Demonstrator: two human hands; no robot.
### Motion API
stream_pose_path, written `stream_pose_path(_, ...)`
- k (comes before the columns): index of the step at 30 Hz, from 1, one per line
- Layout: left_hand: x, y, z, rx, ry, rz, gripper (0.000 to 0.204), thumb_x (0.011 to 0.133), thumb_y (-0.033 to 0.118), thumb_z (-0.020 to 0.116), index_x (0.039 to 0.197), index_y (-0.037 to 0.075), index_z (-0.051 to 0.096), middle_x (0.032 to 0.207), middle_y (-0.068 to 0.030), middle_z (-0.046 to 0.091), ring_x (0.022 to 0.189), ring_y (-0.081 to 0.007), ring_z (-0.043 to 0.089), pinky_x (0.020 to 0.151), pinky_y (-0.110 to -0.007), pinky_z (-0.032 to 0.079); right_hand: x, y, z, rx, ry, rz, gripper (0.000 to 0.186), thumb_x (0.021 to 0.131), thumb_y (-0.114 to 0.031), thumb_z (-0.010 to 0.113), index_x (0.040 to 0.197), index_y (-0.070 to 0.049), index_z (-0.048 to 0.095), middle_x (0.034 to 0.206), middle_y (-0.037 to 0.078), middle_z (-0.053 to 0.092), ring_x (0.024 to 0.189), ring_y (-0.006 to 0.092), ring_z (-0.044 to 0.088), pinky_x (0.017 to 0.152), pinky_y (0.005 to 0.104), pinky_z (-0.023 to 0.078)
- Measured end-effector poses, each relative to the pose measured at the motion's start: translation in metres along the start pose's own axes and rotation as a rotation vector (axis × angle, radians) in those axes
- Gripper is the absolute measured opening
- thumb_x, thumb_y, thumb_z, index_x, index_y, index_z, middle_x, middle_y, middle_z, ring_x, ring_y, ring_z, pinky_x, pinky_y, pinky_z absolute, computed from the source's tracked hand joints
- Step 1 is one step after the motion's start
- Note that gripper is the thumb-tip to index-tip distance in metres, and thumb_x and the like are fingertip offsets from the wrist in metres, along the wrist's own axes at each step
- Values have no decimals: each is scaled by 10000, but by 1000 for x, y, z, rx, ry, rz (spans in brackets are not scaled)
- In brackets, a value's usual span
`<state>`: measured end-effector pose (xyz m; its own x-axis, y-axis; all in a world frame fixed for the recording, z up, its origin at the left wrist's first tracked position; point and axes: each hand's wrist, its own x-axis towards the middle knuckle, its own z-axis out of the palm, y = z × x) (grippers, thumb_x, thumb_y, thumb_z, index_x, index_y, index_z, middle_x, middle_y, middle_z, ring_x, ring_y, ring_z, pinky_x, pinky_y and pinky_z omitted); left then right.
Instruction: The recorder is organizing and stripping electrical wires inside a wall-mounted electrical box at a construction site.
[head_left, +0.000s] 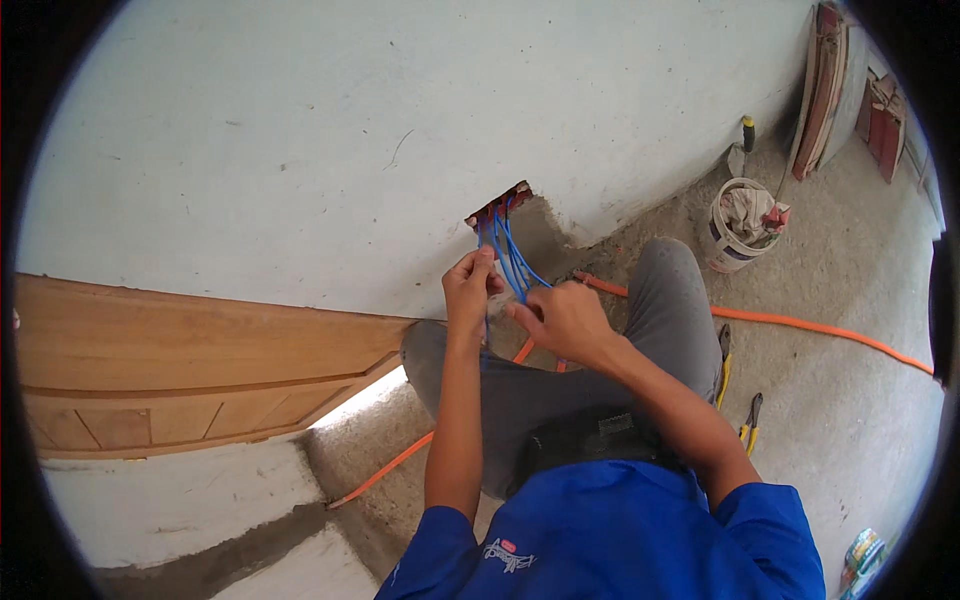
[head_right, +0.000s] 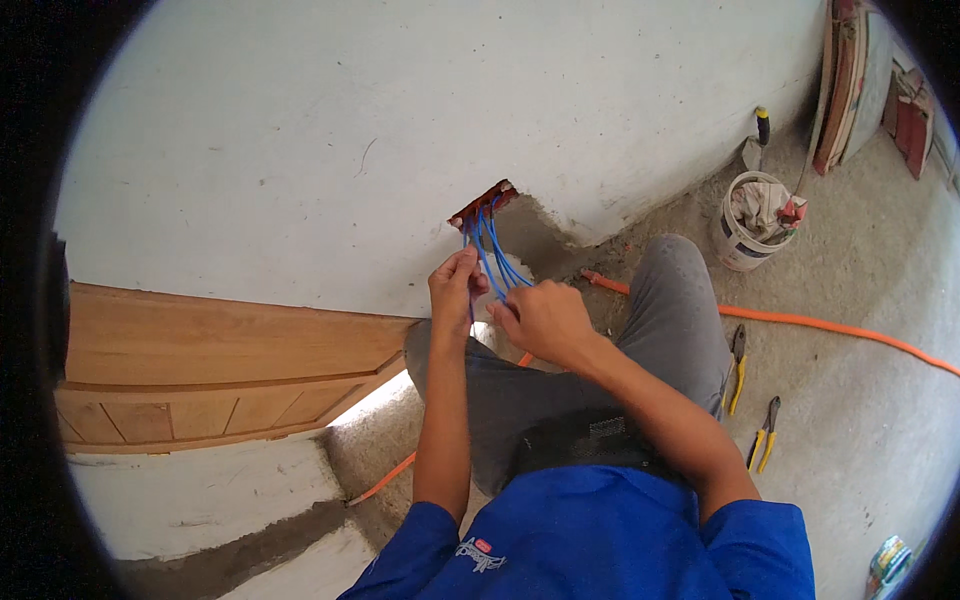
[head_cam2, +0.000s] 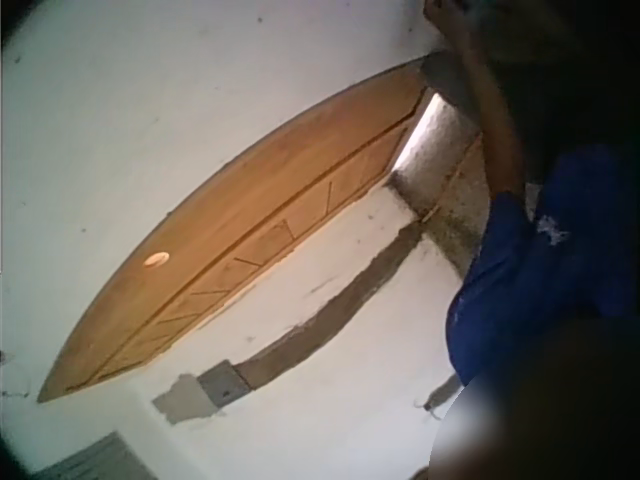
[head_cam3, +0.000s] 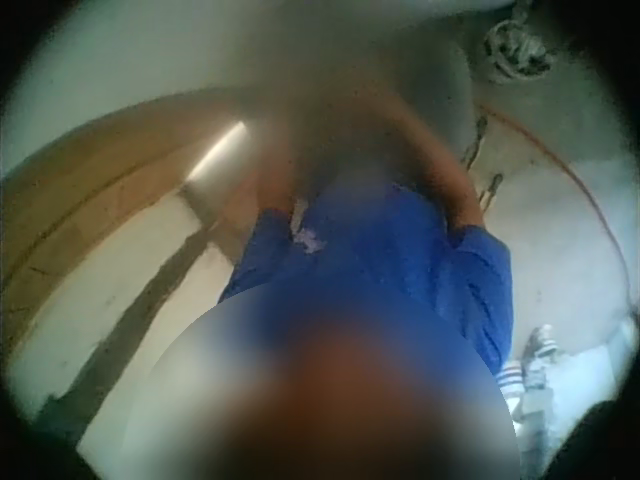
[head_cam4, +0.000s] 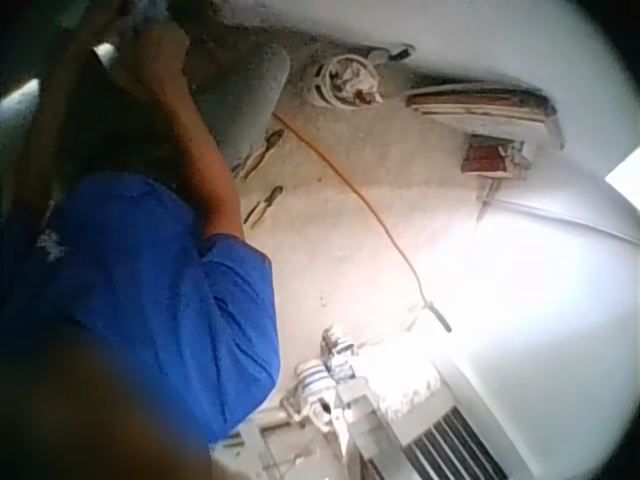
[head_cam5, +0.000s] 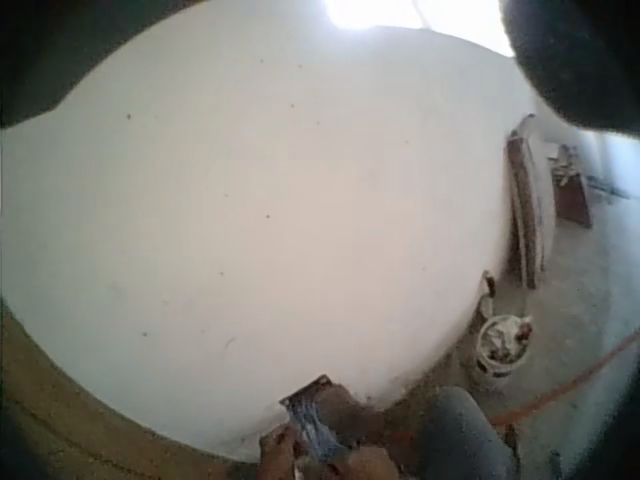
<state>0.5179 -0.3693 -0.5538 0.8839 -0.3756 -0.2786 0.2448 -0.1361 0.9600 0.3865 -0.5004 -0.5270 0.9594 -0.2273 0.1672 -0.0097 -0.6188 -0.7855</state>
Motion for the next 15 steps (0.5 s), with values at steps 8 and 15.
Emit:
stream_pose_path(8, -16, 25, 16, -154, 46, -44, 279, 925, 326, 623, 950, 49, 634, 797, 4, 607, 628, -71, 557, 527, -226, 480, 0, 1, 8, -18, 51, -56, 306, 838, -304, 646, 670, -48, 627, 579, 161, 587, 570, 372, 600, 530, 477, 456)
stream_pose_path(15, -14, 28, 18, -51, 66, 5, 259, 898, 248, 671, 997, 11, 636, 780, 24, 587, 555, -45, 501, 455, -192, 402, -11, -17, 17, 8, 37, -140, 230, 815, -271, 667, 724, -61, 641, 688, 113, 657, 621, 327, 642, 563, 452, 487)
